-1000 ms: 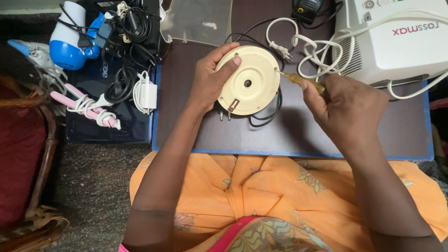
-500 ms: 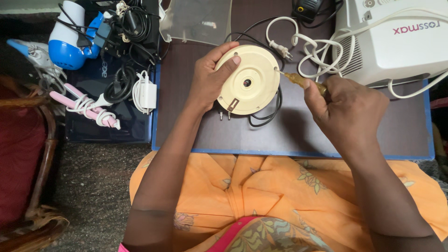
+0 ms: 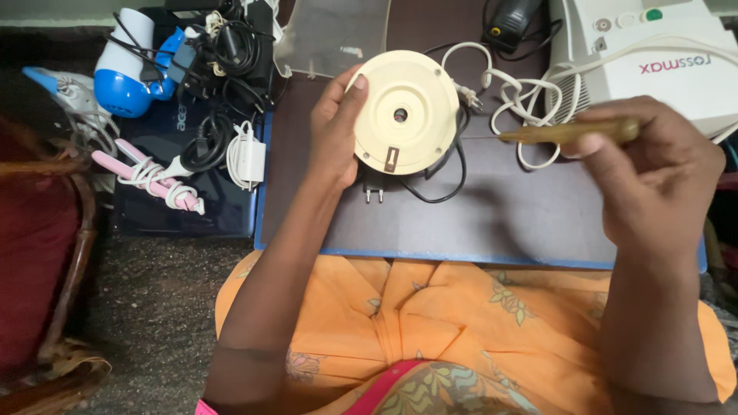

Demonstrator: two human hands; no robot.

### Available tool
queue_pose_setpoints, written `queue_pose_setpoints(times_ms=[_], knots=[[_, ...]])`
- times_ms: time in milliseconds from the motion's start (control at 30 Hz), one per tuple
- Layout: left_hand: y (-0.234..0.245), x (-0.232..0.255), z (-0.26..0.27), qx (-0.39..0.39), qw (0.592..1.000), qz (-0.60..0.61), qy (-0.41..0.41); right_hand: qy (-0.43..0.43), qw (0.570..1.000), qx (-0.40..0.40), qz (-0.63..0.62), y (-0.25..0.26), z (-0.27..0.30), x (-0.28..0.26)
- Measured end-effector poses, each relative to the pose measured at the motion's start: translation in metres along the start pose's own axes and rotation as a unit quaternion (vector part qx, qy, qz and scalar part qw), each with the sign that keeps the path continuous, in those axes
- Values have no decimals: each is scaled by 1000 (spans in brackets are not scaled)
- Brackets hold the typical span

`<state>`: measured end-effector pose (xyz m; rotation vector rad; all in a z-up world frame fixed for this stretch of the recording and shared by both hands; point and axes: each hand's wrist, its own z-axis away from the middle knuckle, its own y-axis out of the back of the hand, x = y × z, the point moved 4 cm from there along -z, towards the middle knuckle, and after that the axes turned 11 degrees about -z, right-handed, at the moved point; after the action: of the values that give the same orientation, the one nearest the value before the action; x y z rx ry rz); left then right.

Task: The person uses a screwdriver to tighten screws on the back of a circular electrical cable reel. They then wind the black power cord around the reel and place the reel on the table.

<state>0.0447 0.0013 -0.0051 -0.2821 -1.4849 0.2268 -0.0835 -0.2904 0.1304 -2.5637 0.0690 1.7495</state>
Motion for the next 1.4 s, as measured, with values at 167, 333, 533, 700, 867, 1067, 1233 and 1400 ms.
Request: queue_pose_setpoints(times_ms=[167, 333, 533, 700, 867, 1067, 1233, 1400], knots=[[-2, -4, 2, -18, 995, 88, 36, -49, 951, 50, -302, 6, -2, 25], [-7, -3, 8, -42, 995, 84, 46, 2, 934, 50, -353, 3, 5, 29], [-5, -5, 8, -24, 994, 77, 73, 89, 989, 54, -108, -20, 12, 25], [-8, -10, 11, -40, 987, 109, 112, 217, 919, -130, 303, -72, 25, 24], [-12, -2, 18, -68, 982, 103, 143, 210, 891, -139, 378, -83, 16, 41], [-25, 20, 34, -115, 982, -8, 149, 199, 910, -112, 347, -66, 13, 54], [-27, 43, 44, -151, 948, -277, -34, 73, 985, -61, 141, -44, 11, 64], [-43, 45, 50, -234, 963, -105, -80, -78, 996, -7, -34, -36, 5, 71]])
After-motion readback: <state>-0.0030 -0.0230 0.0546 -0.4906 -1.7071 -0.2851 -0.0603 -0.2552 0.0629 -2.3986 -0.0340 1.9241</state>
